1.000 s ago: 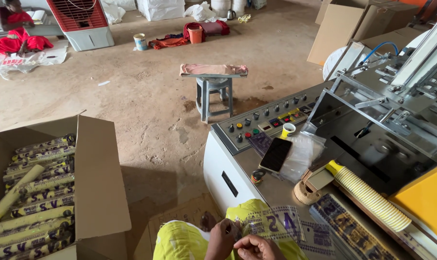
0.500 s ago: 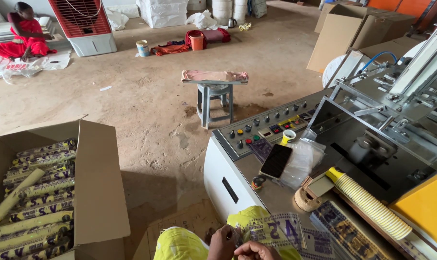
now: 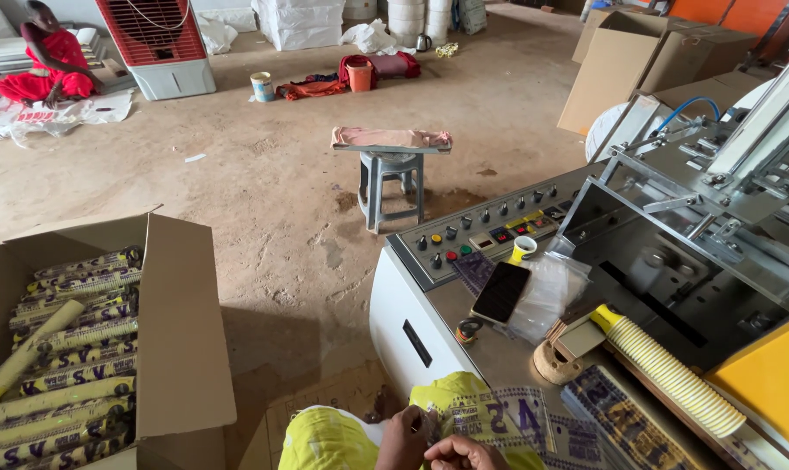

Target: The person picks up a stack of paper cups from a machine, slides them into a plastic sleeve, and seals the sleeve by hand. They then place the packaged stack into a cardboard box and repeat the process.

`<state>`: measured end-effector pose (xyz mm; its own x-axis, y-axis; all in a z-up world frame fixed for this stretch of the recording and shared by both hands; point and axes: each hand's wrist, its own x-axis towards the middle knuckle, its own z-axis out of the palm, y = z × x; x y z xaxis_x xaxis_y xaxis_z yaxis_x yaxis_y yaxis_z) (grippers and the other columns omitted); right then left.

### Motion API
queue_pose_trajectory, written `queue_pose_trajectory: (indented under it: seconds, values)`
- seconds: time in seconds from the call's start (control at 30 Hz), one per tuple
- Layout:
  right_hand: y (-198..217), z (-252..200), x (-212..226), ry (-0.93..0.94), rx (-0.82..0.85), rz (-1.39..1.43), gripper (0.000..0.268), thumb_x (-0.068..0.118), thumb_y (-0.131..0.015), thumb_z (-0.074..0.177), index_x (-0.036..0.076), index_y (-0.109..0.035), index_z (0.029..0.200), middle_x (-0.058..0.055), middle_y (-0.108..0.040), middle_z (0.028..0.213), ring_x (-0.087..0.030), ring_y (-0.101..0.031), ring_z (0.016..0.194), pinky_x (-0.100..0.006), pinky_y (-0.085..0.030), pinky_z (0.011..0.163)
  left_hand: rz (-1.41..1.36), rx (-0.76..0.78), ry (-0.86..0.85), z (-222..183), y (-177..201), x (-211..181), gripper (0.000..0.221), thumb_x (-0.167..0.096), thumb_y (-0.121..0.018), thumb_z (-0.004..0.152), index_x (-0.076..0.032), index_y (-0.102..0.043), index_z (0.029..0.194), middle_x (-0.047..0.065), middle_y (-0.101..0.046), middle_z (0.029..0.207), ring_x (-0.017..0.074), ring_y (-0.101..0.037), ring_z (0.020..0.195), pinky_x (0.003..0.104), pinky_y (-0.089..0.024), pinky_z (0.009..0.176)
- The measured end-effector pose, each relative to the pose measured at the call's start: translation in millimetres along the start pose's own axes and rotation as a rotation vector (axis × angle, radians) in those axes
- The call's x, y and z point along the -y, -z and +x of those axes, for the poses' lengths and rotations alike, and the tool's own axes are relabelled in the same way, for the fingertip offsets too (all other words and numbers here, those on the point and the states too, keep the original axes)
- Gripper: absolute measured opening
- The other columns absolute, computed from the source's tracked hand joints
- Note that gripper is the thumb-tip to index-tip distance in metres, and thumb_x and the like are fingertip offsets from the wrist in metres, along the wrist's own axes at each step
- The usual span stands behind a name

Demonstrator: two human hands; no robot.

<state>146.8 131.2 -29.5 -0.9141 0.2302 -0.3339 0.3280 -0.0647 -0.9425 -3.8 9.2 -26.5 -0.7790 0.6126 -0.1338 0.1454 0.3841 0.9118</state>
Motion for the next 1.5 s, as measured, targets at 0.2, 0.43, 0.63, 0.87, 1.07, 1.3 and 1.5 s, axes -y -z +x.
queue_pose_trajectory:
  seconds: [0.2,0.43,0.63,0.87,1.07,1.3,1.5]
  values:
    - [1.4,7.5,-17.8,0.046,-0.007,-0.006,0.018,0.010,-0.075,0.092,0.003,-0.076,0.109,-0.002,-0.078,0.091,-0.005,-0.070,0.082,-0.023,-0.057,0.085,-0.012,-0.013,-0.049,0.0,-0.3,5.4,0.036,-0.035,-0.076,0.089,-0.001,-0.069,0.080,0.017,-0.069,0.071,0.0288,-0.066,0.064,0.040,-0.051,0.062]
    - [0.9,2.8,-2.6,0.003,-0.038,-0.086,0.019,0.011,-0.077,0.091,0.004,-0.078,0.108,-0.001,-0.080,0.091,-0.005,-0.075,0.086,-0.022,-0.058,0.088,0.034,-0.032,-0.055,1.7,-2.6,10.4,0.038,-0.035,-0.076,0.089,0.000,-0.065,0.078,0.018,-0.066,0.070,0.0337,-0.063,0.063,0.042,-0.050,0.063]
    - [-1.5,2.3,-2.3,0.012,-0.015,-0.025,0.019,0.013,-0.076,0.091,0.005,-0.077,0.109,-0.001,-0.079,0.089,-0.005,-0.073,0.084,-0.022,-0.057,0.085,0.035,-0.042,-0.073,-1.3,-2.3,8.3,0.040,-0.036,-0.077,0.089,0.000,-0.067,0.078,0.018,-0.066,0.070,0.0339,-0.063,0.064,0.042,-0.050,0.063]
    - [3.9,13.9,-23.7,-0.006,-0.033,-0.029,0.018,0.012,-0.076,0.091,0.004,-0.078,0.107,-0.001,-0.078,0.087,-0.004,-0.072,0.083,-0.022,-0.056,0.083,-0.020,-0.016,-0.042,-4.7,3.1,-0.7,0.038,-0.035,-0.076,0.090,0.001,-0.067,0.079,0.018,-0.067,0.070,0.0308,-0.066,0.063,0.040,-0.051,0.062]
    - [8.4,25.9,-45.8,0.011,-0.047,-0.016,0.018,0.010,-0.078,0.090,0.003,-0.079,0.106,-0.003,-0.078,0.086,-0.006,-0.071,0.080,-0.023,-0.056,0.082,-0.035,-0.002,-0.030,-2.0,0.9,5.0,0.037,-0.033,-0.076,0.090,0.002,-0.067,0.081,0.020,-0.068,0.073,0.0309,-0.067,0.065,0.041,-0.051,0.064]
    - [7.5,18.2,-30.2,-0.013,-0.031,-0.035,0.019,0.012,-0.077,0.090,0.004,-0.078,0.108,-0.002,-0.079,0.090,-0.006,-0.074,0.085,-0.023,-0.058,0.086,0.003,-0.025,-0.061,3.0,-5.3,15.0,0.035,-0.033,-0.076,0.089,0.000,-0.068,0.081,0.019,-0.069,0.074,0.0337,-0.069,0.067,0.042,-0.052,0.064]
    - [1.2,4.6,-6.1,-0.023,-0.006,0.044,0.020,0.013,-0.074,0.093,0.003,-0.076,0.110,-0.002,-0.077,0.088,-0.005,-0.070,0.081,-0.022,-0.055,0.079,0.020,-0.037,-0.070,-5.1,3.1,-0.3,0.037,-0.034,-0.077,0.089,0.000,-0.066,0.078,0.019,-0.066,0.069,0.0338,-0.064,0.062,0.042,-0.051,0.062]
